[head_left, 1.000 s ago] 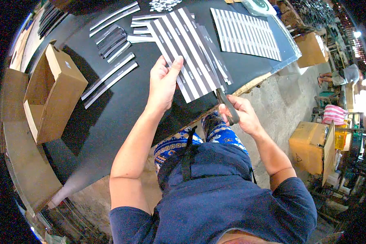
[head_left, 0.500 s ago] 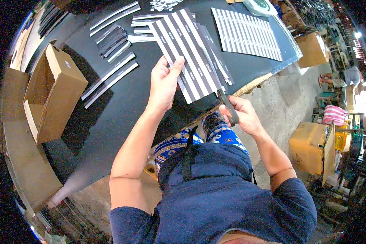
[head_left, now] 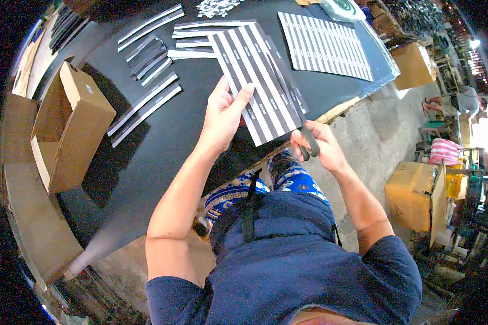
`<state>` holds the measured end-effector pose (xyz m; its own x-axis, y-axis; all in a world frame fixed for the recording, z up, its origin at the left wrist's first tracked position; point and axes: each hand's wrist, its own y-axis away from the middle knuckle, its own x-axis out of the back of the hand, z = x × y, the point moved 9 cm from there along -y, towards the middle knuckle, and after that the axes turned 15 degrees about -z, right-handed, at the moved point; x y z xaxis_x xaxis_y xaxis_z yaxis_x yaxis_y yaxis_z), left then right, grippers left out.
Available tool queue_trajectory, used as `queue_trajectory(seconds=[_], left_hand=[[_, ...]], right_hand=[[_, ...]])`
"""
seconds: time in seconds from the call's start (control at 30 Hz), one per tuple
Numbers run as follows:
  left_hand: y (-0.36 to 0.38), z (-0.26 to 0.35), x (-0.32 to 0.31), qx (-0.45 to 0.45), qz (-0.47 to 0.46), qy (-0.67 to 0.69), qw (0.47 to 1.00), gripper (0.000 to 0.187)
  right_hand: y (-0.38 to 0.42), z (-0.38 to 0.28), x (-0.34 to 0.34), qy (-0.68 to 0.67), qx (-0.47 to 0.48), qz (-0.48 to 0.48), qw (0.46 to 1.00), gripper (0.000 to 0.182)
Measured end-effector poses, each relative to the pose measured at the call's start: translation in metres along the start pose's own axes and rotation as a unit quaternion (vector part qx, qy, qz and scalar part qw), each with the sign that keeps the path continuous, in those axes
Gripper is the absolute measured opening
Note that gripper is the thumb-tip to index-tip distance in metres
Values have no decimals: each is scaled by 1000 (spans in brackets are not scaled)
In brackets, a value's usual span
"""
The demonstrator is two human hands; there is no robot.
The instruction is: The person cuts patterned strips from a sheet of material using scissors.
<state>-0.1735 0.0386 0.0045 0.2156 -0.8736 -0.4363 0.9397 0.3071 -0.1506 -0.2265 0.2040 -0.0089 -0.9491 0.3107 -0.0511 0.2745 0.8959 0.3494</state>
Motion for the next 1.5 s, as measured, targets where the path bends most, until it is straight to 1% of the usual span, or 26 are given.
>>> queue_trajectory(seconds=[0.07, 0.17, 0.37, 0.57, 0.87, 0.97, 1.03, 1.1, 1.17, 1.23, 1.27, 1.33, 1.43, 1.5], left_hand=[[1, -5, 3, 27, -2, -21, 999, 32], [1, -1, 5, 14, 4, -11, 1000, 32], [0, 0, 4, -10, 13, 22, 1000, 31], [0, 0, 5, 2, 12, 22, 1000, 31], [0, 0, 4, -5, 13, 15, 1000, 31], [-1, -2, 6, -8, 13, 20, 1000, 31], [0, -4, 7, -2, 8, 15, 1000, 32], [-1, -4, 6, 3, 3, 9, 1000, 32], [0, -2, 6, 12, 17, 17, 1000, 33], [1, 0, 2, 18, 8, -1, 1000, 34], [1, 0, 0, 24, 0, -18, 1000, 34], [1, -1, -3, 28, -6, -18, 999, 34], [2, -2, -4, 33, -10, -14, 999, 34], [2, 0, -4, 32, -10, -9, 999, 34]], right_hand=[[-2, -1, 1, -11, 7, 2, 1000, 27], [-4, 0, 0, 6, 4, -11, 1000, 26], [-5, -1, 0, -11, 2, -3, 1000, 26], [-4, -6, -2, 5, 1, -7, 1000, 24], [-3, 1, 2, 6, -28, 4, 1000, 25], [-2, 5, 3, 20, -52, 2, 998, 25], [-4, 2, 3, 13, -32, 7, 999, 30], [-5, -1, -1, 1, -25, 7, 1000, 27], [-6, -3, -1, -10, -17, 8, 1000, 25], [-11, -10, -3, -41, 49, -25, 998, 19], [-13, -8, 1, -40, 51, -23, 998, 19], [-16, -10, 5, 4, 56, -37, 998, 15], [-19, -20, 3, 19, 72, -32, 997, 16], [-21, -14, 6, 7, 65, -25, 998, 16]])
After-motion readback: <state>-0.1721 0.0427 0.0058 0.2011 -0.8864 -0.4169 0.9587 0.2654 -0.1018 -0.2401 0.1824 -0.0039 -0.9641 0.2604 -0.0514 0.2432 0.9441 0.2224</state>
